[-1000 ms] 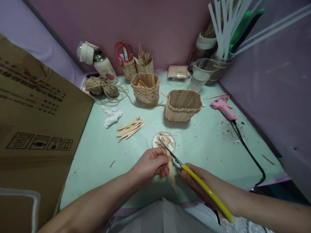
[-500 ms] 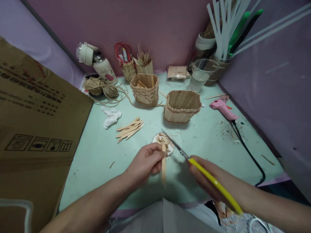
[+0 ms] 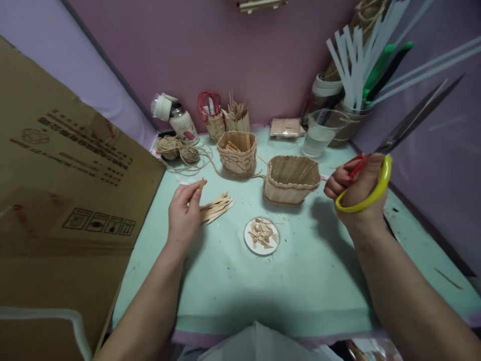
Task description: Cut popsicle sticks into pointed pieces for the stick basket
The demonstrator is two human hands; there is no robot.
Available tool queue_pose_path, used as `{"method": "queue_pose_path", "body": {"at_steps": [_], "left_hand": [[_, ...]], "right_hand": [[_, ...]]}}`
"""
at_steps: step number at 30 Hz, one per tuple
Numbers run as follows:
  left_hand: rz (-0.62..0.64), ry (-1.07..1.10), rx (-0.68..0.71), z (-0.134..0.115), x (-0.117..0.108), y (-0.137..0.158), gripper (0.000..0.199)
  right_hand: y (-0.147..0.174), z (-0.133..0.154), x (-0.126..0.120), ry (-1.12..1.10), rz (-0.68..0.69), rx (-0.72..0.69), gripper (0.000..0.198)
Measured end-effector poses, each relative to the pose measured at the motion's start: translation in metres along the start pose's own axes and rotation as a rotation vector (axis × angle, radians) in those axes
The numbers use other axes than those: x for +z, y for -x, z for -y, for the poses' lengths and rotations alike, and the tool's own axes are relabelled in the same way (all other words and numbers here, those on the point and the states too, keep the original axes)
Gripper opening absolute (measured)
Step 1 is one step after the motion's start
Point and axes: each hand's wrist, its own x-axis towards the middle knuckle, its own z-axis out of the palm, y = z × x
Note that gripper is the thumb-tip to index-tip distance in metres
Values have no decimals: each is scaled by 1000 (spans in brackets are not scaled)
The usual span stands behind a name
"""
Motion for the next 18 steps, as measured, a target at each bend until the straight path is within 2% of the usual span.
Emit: {"method": "queue_pose_path", "body": {"at_steps": [2,4,6,9,12,15,18], "left_hand": [[79,-152,69,11,-2,-5,31],[205,-262,73,19,0,-6,32],[258,-313,68,22,3,-5,32],[171,-255,97,14,4,-9,30],[75,-146,138,-6,4,-25,24],[35,-119,172,-31,10,-55,20],[47,-228,207,-55,25,-91,29]], "right_hand": [[-1,-10,-7,-6,-19,-2,46],[-1,-16,-11,-5,-18,3,45],[-1,-19,-13,1,-27,8,44],[-1,-19,-13,11,-39,30,46],[1,-17,-11,15,-14,64,49],[3,-16,-9,17,8,82,49],[4,-15,-8,13,7,104,49]]}}
